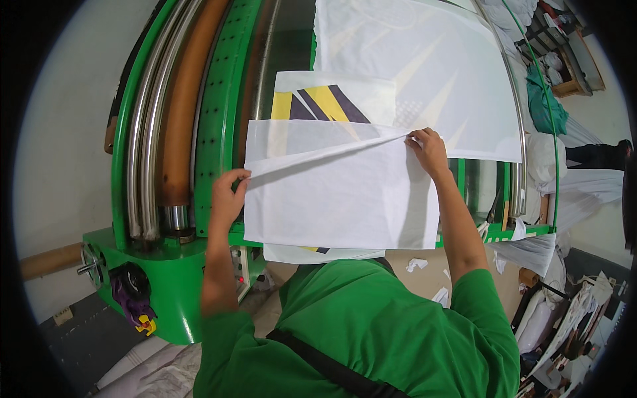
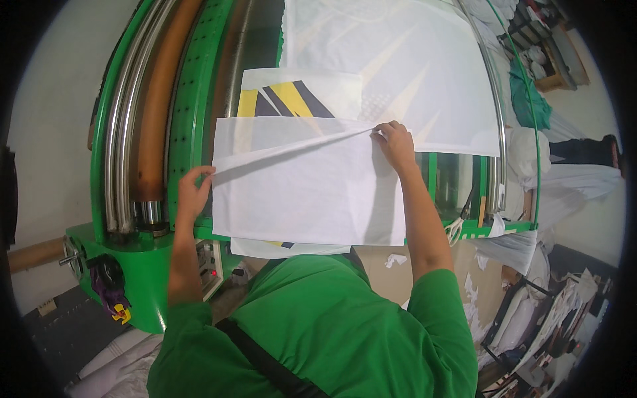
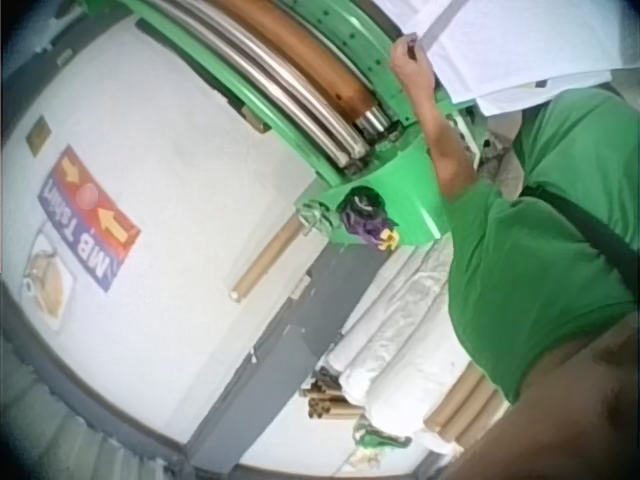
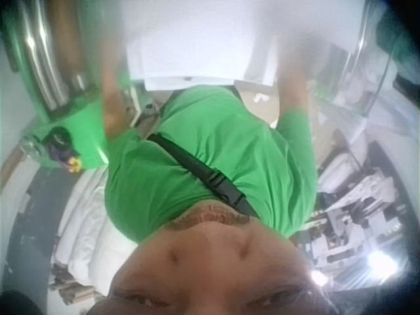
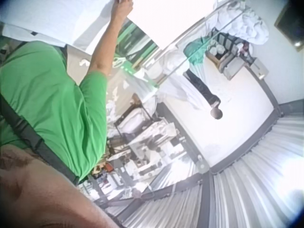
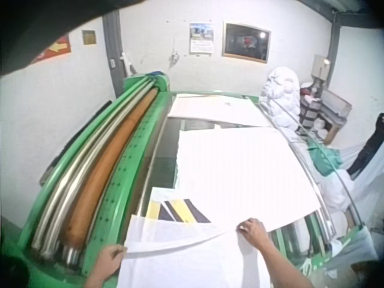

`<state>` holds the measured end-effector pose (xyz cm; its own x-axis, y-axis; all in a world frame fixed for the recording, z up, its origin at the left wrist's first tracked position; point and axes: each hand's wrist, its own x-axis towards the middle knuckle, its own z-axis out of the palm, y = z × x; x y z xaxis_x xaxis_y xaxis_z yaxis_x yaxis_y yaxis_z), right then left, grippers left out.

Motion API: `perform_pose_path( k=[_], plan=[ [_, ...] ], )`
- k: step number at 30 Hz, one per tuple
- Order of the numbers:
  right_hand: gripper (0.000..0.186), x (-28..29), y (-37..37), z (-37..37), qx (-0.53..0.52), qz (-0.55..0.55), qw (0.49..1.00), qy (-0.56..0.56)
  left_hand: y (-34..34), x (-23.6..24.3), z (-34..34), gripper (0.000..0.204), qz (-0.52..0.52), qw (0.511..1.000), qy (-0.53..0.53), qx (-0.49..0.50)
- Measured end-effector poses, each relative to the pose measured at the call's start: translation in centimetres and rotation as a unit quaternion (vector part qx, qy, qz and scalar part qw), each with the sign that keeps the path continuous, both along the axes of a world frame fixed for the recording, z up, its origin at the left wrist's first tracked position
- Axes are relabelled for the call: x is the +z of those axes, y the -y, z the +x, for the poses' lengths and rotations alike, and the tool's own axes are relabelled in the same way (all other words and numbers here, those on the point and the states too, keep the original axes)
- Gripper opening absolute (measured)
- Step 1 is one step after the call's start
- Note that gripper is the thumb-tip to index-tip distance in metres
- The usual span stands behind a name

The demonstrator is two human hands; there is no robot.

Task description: The person uses shears to cut a white fabric sheet placed on a heat press machine. They trim the edges of the fabric, remove the cut pieces, and then fold the remaining fabric.

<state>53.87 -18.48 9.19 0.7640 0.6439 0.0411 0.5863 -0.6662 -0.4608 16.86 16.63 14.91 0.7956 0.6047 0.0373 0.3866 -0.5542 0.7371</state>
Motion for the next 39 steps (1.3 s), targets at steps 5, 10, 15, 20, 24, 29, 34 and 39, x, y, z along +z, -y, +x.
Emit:
perform_pose_path(
  k=[5,10,15,20,24,29,34,39],
  plan=[
    [0.018,-0.5,-0.1,-0.5,0.007,0.020,0.998,0.053,0.7,0.3,-2.1,0.012,-0.057,0.998,-0.028,0.017],
    [0.015,0.5,-0.3,-1.2,0.066,0.007,0.987,0.144,0.1,0.8,-2.7,0.008,-0.128,0.991,0.022,0.036],
    [0.012,1.7,1.5,-2.0,0.102,0.017,0.974,0.204,-1.0,1.9,-3.3,0.006,-0.151,0.988,-0.032,-0.011],
    [0.019,6.7,6.6,-6.3,0.104,-0.195,0.952,-0.209,-3.0,2.5,-4.9,0.012,-0.305,0.892,-0.305,-0.137],
    [0.024,5.1,5.4,-3.9,0.021,-0.127,0.972,-0.198,-7.2,-2.1,-0.1,0.019,-0.181,0.943,-0.240,-0.144],
    [0.022,0.8,-2.8,0.1,0.054,0.031,0.997,-0.047,-8.0,-3.7,12.5,0.038,0.102,0.976,-0.072,-0.181],
    [0.026,3.2,-7.7,0.6,0.040,-0.169,0.979,-0.105,-7.4,-2.2,17.6,0.038,0.130,0.935,-0.234,-0.234],
    [0.024,2.6,-7.4,1.1,0.110,-0.172,0.979,-0.020,-9.2,-3.3,18.6,0.032,0.147,0.902,-0.275,-0.299]
  ],
)
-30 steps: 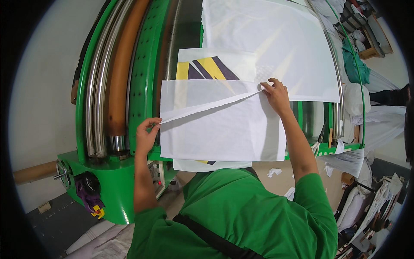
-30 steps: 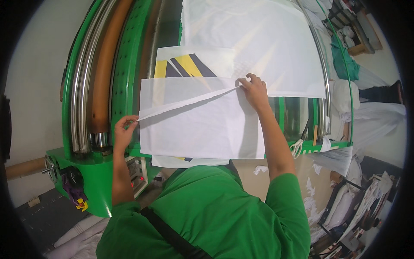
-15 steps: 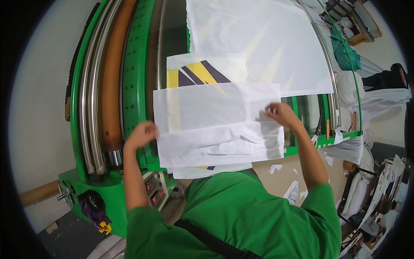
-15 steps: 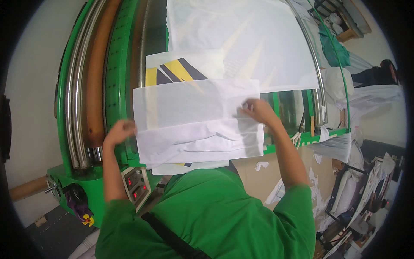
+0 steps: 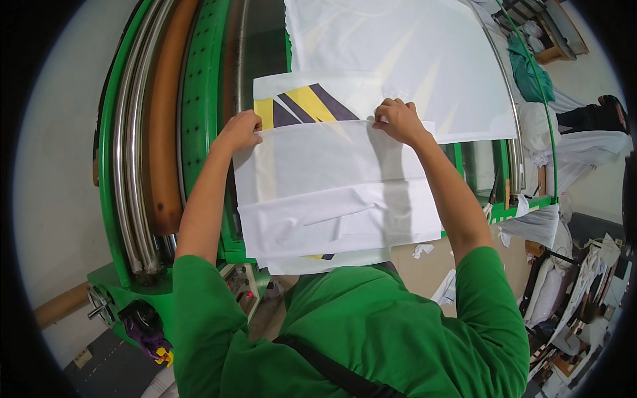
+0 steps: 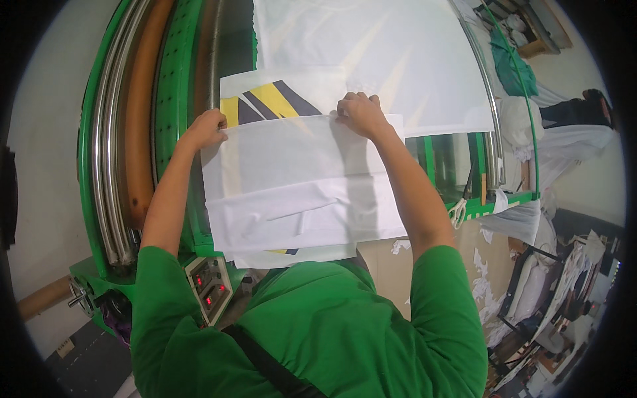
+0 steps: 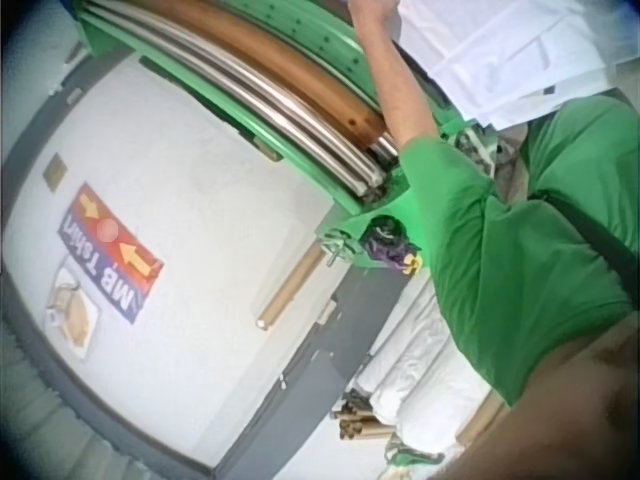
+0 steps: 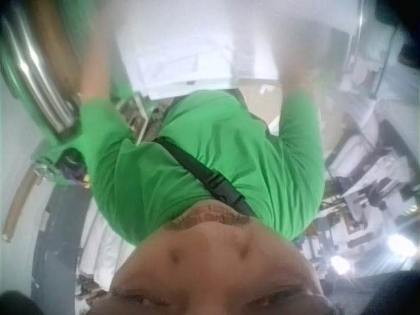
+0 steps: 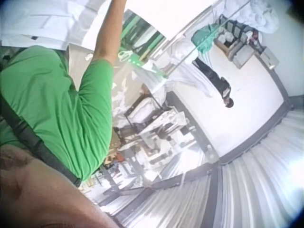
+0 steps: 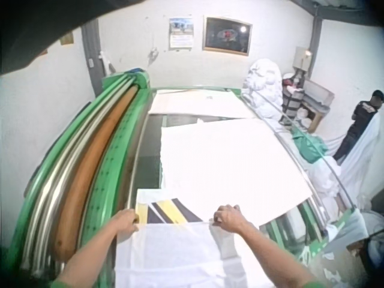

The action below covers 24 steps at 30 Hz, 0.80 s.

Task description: The person uses shears to cut a white fabric sheet placed on a heat press machine. They trim the edges of the fabric, remove the cut pieces, and then fold the remaining fabric.

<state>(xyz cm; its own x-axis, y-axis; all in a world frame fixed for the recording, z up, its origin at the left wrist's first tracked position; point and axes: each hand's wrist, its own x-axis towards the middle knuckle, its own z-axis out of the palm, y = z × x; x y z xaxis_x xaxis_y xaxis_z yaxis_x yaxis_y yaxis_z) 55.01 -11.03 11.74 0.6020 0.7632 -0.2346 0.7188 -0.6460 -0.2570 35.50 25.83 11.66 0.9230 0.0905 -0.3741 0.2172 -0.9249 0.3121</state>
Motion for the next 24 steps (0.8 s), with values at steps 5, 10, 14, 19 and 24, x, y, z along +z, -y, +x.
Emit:
perform_pose_path(
  k=[5,10,14,19,24],
  plan=[
    [0.018,-0.4,-0.2,-0.8,0.027,0.042,0.999,0.008,0.6,0.4,-0.4,0.017,0.028,0.992,0.076,-0.100],
    [0.018,-0.8,-0.8,-0.2,-0.001,-0.013,0.999,-0.037,0.9,0.3,-0.6,0.011,0.084,0.978,0.120,-0.150],
    [0.016,-0.8,-0.9,0.0,0.022,0.013,1.000,-0.010,0.3,0.7,0.9,0.013,0.031,0.992,0.061,-0.106],
    [0.012,-1.6,-1.9,1.7,-0.014,0.073,0.997,-0.005,-0.9,1.2,2.9,0.018,-0.042,0.996,0.071,-0.044],
    [0.016,-1.1,-3.7,3.1,-0.083,0.064,0.994,-0.021,-3.0,0.5,5.0,0.018,-0.101,0.990,0.081,0.050]
  ],
)
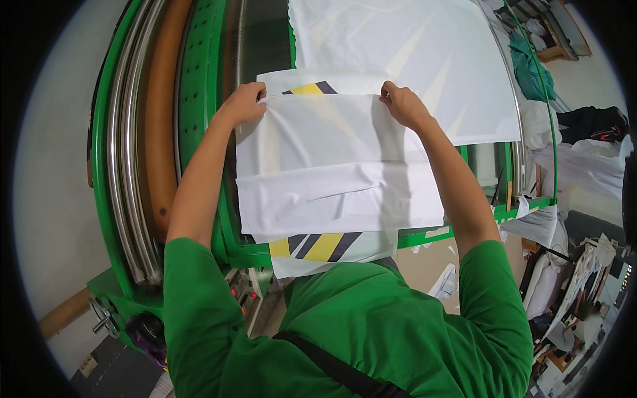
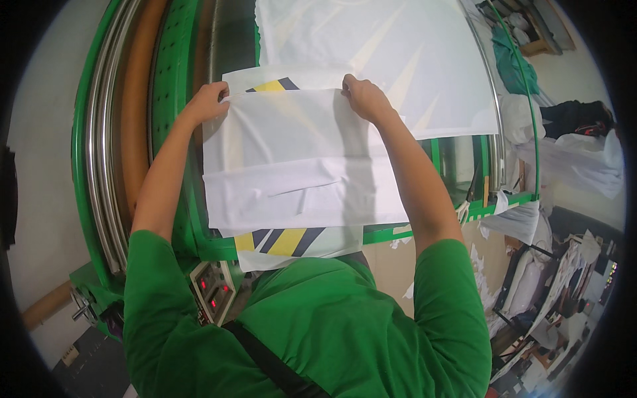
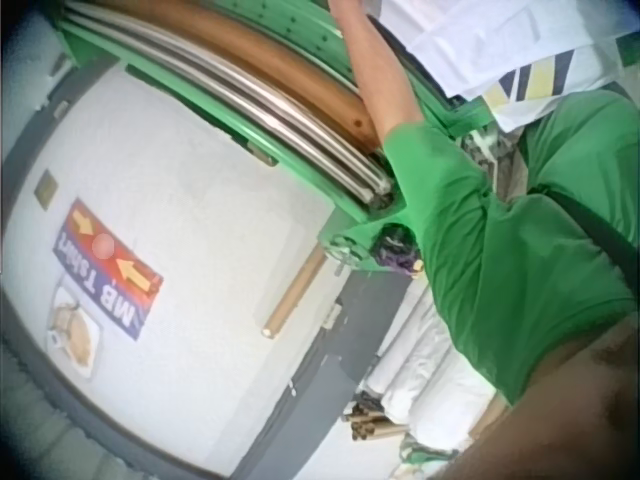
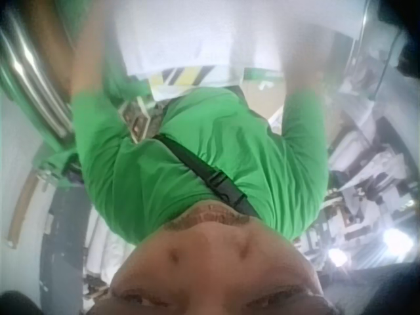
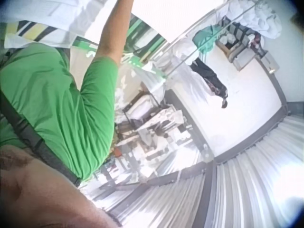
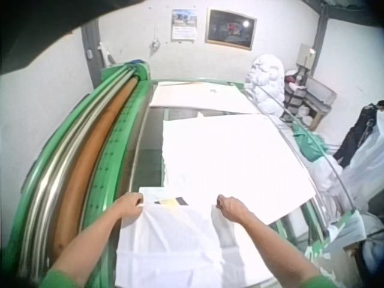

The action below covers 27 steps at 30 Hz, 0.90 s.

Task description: The person uses shears to cut a white fabric sheet placed on a heat press machine. They trim the edges of the fabric, remove the cut pieces, and then fold the remaining fabric.

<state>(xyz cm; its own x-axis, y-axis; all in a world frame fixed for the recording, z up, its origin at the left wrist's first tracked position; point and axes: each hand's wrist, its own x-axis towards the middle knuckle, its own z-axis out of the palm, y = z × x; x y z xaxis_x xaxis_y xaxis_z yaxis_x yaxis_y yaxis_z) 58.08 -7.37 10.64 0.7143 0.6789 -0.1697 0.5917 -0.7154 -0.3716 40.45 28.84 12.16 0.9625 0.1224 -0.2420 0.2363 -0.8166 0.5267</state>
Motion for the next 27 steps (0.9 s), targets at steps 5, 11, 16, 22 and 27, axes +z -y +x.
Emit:
perform_pose_path(
  k=[5,11,16,22,27],
  plan=[
    [0.017,-1.7,-0.1,1.3,0.052,0.078,0.996,0.001,-1.0,-1.2,1.2,0.017,0.014,0.999,0.007,-0.034],
    [0.017,-0.6,-2.3,2.5,-0.001,0.012,1.000,0.002,-1.9,-1.9,2.5,0.021,0.003,0.999,0.050,0.016],
    [0.014,-0.9,-3.9,4.1,-0.025,0.014,0.999,0.028,-3.2,-3.3,4.1,0.022,-0.002,0.997,0.061,0.053],
    [0.014,-2.2,-4.3,5.5,-0.040,0.014,0.999,0.030,-3.4,-3.1,4.8,0.028,0.006,0.995,-0.004,0.095],
    [0.013,-2.5,-3.9,6.1,-0.053,0.009,0.997,0.059,-2.5,-2.0,5.1,0.032,0.000,0.996,0.001,0.090]
  ],
)
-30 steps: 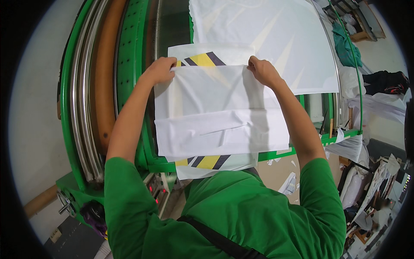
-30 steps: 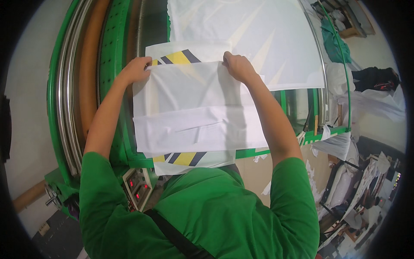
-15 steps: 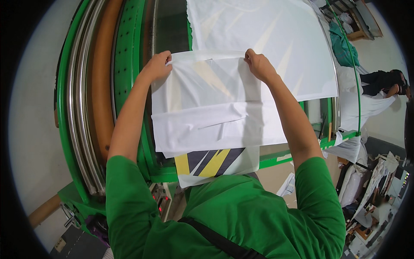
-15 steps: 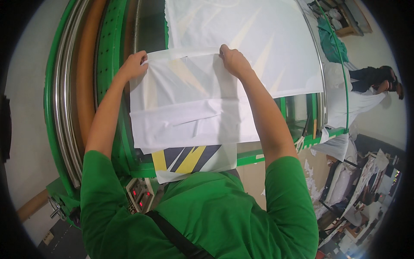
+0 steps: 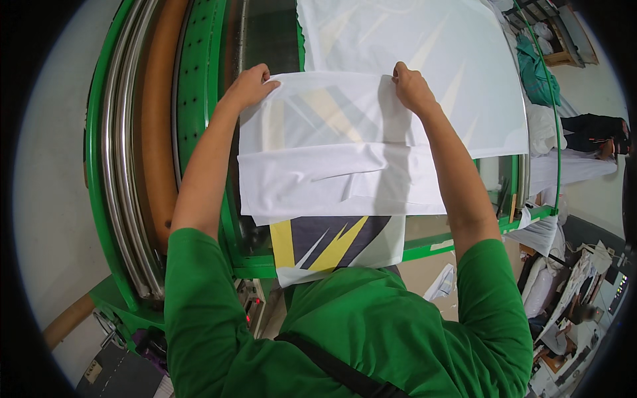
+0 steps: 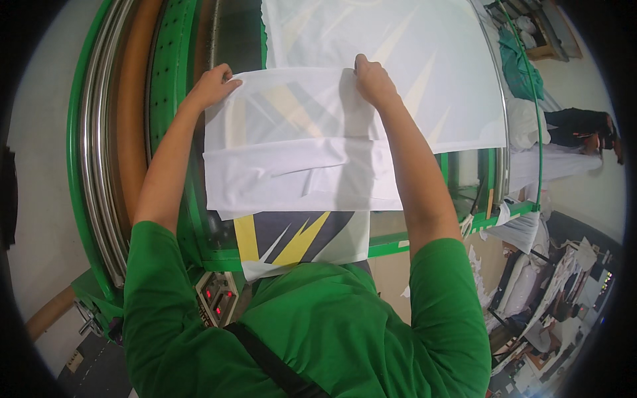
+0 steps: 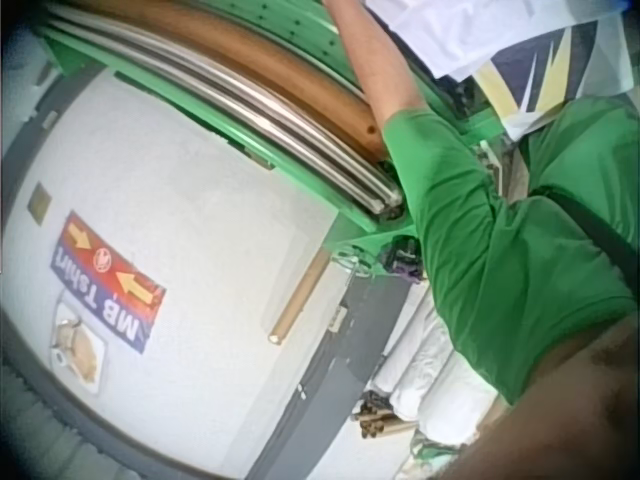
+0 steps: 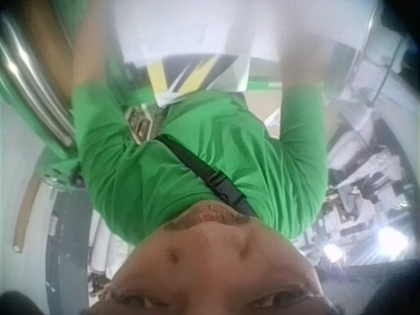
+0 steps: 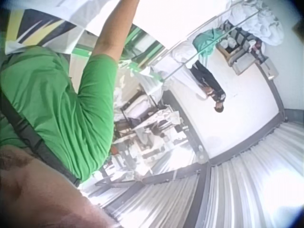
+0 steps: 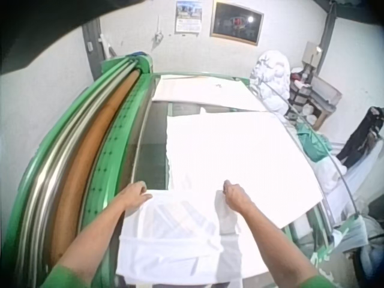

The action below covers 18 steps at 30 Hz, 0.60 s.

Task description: The person uses shears to cut a white fabric sheet placed on a heat press machine. They trim the edges of the fabric, remove the cut pieces, and then fold the remaining fabric.

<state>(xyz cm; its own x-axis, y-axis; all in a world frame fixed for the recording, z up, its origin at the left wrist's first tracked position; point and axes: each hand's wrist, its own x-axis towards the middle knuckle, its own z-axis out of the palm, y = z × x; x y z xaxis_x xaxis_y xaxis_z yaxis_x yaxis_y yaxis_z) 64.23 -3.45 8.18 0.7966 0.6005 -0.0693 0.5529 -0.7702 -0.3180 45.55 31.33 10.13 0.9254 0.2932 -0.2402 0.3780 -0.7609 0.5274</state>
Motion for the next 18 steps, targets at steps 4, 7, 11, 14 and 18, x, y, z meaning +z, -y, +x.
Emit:
perform_pose_path(
  k=[4,7,11,14,18],
  plan=[
    [0.013,0.9,-0.3,-0.2,0.016,-0.025,1.000,0.004,-1.0,-0.5,0.0,0.032,0.004,0.999,0.026,-0.030],
    [0.013,1.0,0.1,-0.1,0.051,-0.042,0.997,0.045,-1.7,-0.9,0.1,0.030,-0.062,0.996,0.046,-0.034],
    [0.025,2.0,0.1,-0.2,0.008,-0.022,1.000,0.012,-1.7,-1.1,0.3,0.028,-0.052,0.997,0.038,-0.050],
    [0.046,2.8,1.2,-0.2,-0.012,-0.051,0.998,-0.031,-1.1,-0.9,0.0,0.029,-0.037,0.998,0.035,-0.047],
    [0.067,3.2,4.5,0.9,-0.038,-0.112,0.990,-0.081,-0.6,-0.7,-0.1,0.029,0.003,0.998,0.054,-0.034]
  ],
)
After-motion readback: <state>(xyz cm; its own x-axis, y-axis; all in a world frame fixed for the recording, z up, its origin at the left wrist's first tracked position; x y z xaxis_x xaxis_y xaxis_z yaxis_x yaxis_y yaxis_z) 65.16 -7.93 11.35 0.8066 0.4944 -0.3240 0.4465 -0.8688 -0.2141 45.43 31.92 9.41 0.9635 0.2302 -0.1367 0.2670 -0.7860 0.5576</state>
